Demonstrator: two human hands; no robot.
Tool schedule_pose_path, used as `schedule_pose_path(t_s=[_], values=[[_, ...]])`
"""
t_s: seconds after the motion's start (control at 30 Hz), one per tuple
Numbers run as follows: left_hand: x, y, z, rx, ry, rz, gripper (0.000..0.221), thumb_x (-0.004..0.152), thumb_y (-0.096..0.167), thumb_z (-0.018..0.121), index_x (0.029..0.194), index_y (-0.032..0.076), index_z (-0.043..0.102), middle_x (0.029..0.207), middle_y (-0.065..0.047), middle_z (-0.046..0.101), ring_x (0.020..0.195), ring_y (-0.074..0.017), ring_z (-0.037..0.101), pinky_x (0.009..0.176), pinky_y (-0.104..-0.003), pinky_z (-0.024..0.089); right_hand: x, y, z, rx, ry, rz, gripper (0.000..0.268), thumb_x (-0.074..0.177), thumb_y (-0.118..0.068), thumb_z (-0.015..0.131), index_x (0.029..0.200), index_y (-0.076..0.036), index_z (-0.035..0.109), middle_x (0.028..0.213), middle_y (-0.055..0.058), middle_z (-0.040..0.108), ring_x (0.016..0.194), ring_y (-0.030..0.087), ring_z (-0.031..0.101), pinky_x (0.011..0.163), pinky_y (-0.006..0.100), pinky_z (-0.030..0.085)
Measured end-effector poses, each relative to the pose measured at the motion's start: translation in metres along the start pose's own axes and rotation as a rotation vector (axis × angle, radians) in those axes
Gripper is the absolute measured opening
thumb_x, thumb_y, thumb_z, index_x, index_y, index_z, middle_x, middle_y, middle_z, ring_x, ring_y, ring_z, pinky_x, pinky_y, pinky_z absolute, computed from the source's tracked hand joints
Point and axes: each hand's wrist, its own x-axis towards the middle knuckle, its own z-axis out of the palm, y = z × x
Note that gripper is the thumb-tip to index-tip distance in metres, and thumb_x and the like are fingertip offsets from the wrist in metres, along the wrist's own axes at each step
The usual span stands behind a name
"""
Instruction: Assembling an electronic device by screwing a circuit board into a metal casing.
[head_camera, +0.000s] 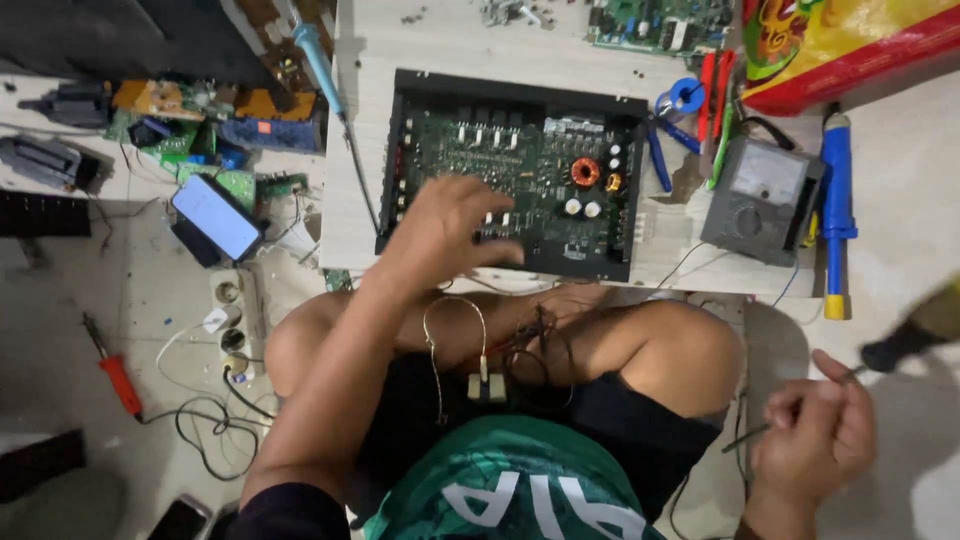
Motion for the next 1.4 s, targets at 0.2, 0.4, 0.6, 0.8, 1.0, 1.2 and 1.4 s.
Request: schedule_pose_path(t_s=[0.2, 0.4, 0.6, 0.8, 1.0, 1.2, 1.4], values=[[0.103, -0.046, -0.025, 0.109, 0.23, 0.114, 0.018, 0.091, -0.005, 0.067, 0.1, 0.003, 0.08, 0.097, -0.012, 0.079, 0.088, -0.0287, 0.074, 0.082, -0.047, 0.061, -0.017, 0.104, -0.006, -0.619, -0.215, -0.094, 0.036, 0.122, -0.034, 0.048, 0.095, -0.015, 0.063, 0.088, 0.001, 0.067, 0.089, 0.024, 0.063, 0.091, 0.036, 0.045], [0.206, -0.145, 0.028, 0.369, 0.196, 0.081, 0.034, 0.089, -0.008, 0.055, 0.1, 0.01, 0.082, 0.107, -0.017, 0.074, 0.095, -0.0452, 0.066, 0.076, -0.057, 0.05, -0.017, 0.105, 0.021, -0.581, -0.011, -0.454, 0.028, 0.117, -0.012, 0.059, 0.126, 0.01, 0.075, 0.118, 0.021, 0.076, 0.106, 0.032, 0.072, 0.096, 0.039, 0.054], [0.254, -0.18, 0.055, 0.682, 0.076, 0.017, 0.042, 0.085, -0.01, 0.066, 0.111, 0.019, 0.081, 0.104, -0.013, 0.06, 0.09, -0.037, 0.054, 0.079, -0.052, 0.048, -0.015, 0.136, 0.009, -0.697, 0.04, -0.505, 0.026, 0.114, -0.012, 0.064, 0.121, 0.009, 0.078, 0.113, 0.021, 0.078, 0.096, 0.034, 0.073, 0.083, 0.041, 0.055], [0.253, -0.228, 0.091, 0.868, 0.242, 0.038, 0.016, 0.091, 0.012, 0.075, 0.075, 0.014, 0.074, 0.101, -0.011, 0.06, 0.093, -0.0382, 0.053, 0.087, -0.056, 0.047, -0.021, 0.155, -0.002, -0.677, 0.025, -0.295, 0.031, 0.117, -0.016, 0.06, 0.132, 0.008, 0.073, 0.119, 0.025, 0.074, 0.109, 0.038, 0.07, 0.094, 0.044, 0.054], [0.2, -0.161, 0.022, 0.436, 0.472, 0.306, 0.028, 0.102, 0.01, 0.059, 0.074, 0.013, 0.053, 0.061, -0.005, 0.045, 0.048, -0.0207, 0.037, 0.046, -0.036, 0.022, -0.018, 0.106, 0.017, -0.797, 0.037, -0.162, 0.047, 0.125, -0.041, 0.048, 0.135, -0.007, 0.078, 0.111, 0.014, 0.077, 0.103, 0.035, 0.071, 0.083, 0.041, 0.052], [0.093, -0.088, -0.036, 0.056, 0.374, 0.147, 0.003, 0.1, -0.003, 0.066, 0.1, 0.0, 0.064, 0.093, -0.012, 0.069, 0.077, -0.0242, 0.068, 0.065, -0.034, 0.057, -0.018, 0.108, 0.016, -0.551, -0.029, -0.36, 0.035, 0.127, -0.009, 0.056, 0.132, 0.019, 0.075, 0.081, 0.017, 0.062, 0.079, 0.028, 0.06, 0.077, 0.042, 0.051], [0.049, -0.111, -0.027, -0.051, 0.421, 0.085, 0.005, 0.099, -0.004, 0.066, 0.1, -0.001, 0.062, 0.102, -0.017, 0.064, 0.092, -0.0322, 0.065, 0.074, -0.041, 0.056, -0.02, 0.126, 0.004, -0.531, -0.029, -0.408, 0.031, 0.127, -0.001, 0.058, 0.14, 0.023, 0.07, 0.086, 0.02, 0.061, 0.08, 0.027, 0.056, 0.085, 0.042, 0.051]])
